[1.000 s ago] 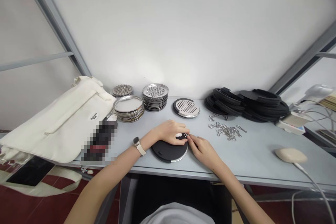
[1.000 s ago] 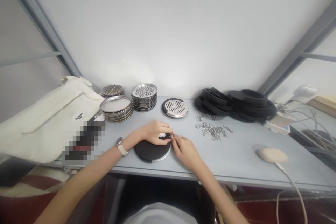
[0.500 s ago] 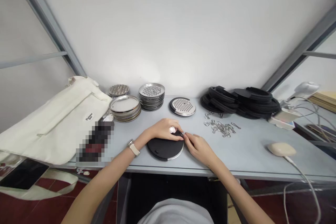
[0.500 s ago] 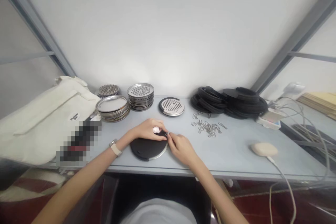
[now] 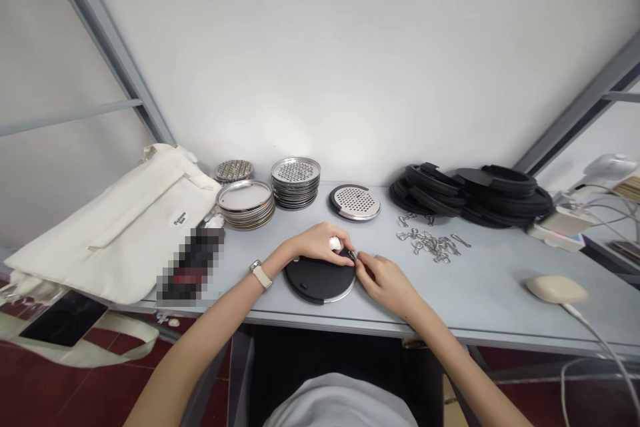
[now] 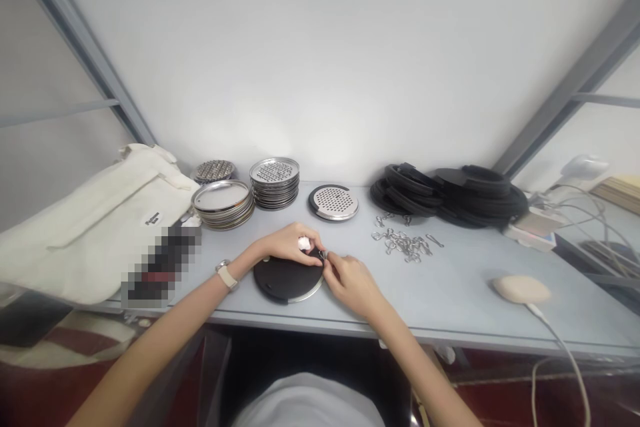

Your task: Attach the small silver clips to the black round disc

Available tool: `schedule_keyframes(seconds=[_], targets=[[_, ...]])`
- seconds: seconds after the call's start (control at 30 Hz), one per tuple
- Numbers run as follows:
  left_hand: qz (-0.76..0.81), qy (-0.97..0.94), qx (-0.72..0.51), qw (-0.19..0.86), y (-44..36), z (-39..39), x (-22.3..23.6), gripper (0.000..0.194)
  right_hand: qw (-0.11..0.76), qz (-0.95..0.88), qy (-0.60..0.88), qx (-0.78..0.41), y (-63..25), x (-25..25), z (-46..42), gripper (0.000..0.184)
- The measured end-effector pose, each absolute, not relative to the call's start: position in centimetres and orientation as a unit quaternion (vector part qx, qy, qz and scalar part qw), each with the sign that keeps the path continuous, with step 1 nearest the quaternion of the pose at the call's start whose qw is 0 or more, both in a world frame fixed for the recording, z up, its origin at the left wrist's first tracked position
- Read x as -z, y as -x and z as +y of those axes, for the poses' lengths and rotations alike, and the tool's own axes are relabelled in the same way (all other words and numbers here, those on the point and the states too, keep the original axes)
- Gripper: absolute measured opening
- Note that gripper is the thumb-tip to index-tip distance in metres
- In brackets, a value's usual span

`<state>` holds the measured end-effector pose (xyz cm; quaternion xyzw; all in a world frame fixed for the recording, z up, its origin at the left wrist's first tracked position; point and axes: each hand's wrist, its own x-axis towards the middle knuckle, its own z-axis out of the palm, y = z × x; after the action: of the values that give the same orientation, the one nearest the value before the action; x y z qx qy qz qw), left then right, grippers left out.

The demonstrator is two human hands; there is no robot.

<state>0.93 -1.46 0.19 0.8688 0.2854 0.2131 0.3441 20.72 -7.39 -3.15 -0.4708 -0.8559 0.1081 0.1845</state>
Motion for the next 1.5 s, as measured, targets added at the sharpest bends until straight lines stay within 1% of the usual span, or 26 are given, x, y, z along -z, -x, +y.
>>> schedule_keyframes(seconds=[0.1,0.2,0.33,0.57,0.73,0.9,1.07,1.33,1.5], targets=[[0.286,-0.873,-0.209,0.335,-0.94,-1.51,-0.36,0.032,0.181,-0.857,0.472,-0.101,-20.74,3.07,-7.45,0.026],[0.274,-0.878,-0.205,0.333,-0.91,-1.48,-0.54,0.036,0.174,-0.861,0.468,-0.096,-20.82,3.05,-7.5,0.025],[0.281,-0.88,-0.199,0.328,-0.89,-1.42,-0.65,0.043,0.172,-0.861,0.469,-0.097,-20.9,3.24,-7.34,0.03],[0.273,-0.879,-0.205,0.333,-0.92,-1.45,-0.57,0.035,0.192,-0.845,0.482,-0.131,-20.93,3.52,-7.16,0.031],[0.283,-0.878,-0.212,0.323,-0.93,-1.45,-0.56,0.041,0.194,-0.846,0.478,-0.138,-20.99,3.47,-7.19,0.034],[0.284,-0.872,-0.206,0.34,-1.0,-1.51,-0.6,0.035,0.196,-0.846,0.476,-0.141,-20.96,3.4,-7.14,0.034],[0.289,-0.867,-0.204,0.351,-1.03,-1.5,-0.55,0.034,0.2,-0.845,0.472,-0.151,-20.85,3.0,-7.34,0.035],[0.278,-0.866,-0.208,0.361,-1.03,-1.36,-0.38,0.036,0.196,-0.849,0.474,-0.128,-20.74,2.83,-7.47,0.036],[0.28,-0.867,-0.206,0.357,-1.02,-1.4,-0.5,0.036,0.189,-0.854,0.471,-0.114,-20.75,2.75,-7.58,0.034]])
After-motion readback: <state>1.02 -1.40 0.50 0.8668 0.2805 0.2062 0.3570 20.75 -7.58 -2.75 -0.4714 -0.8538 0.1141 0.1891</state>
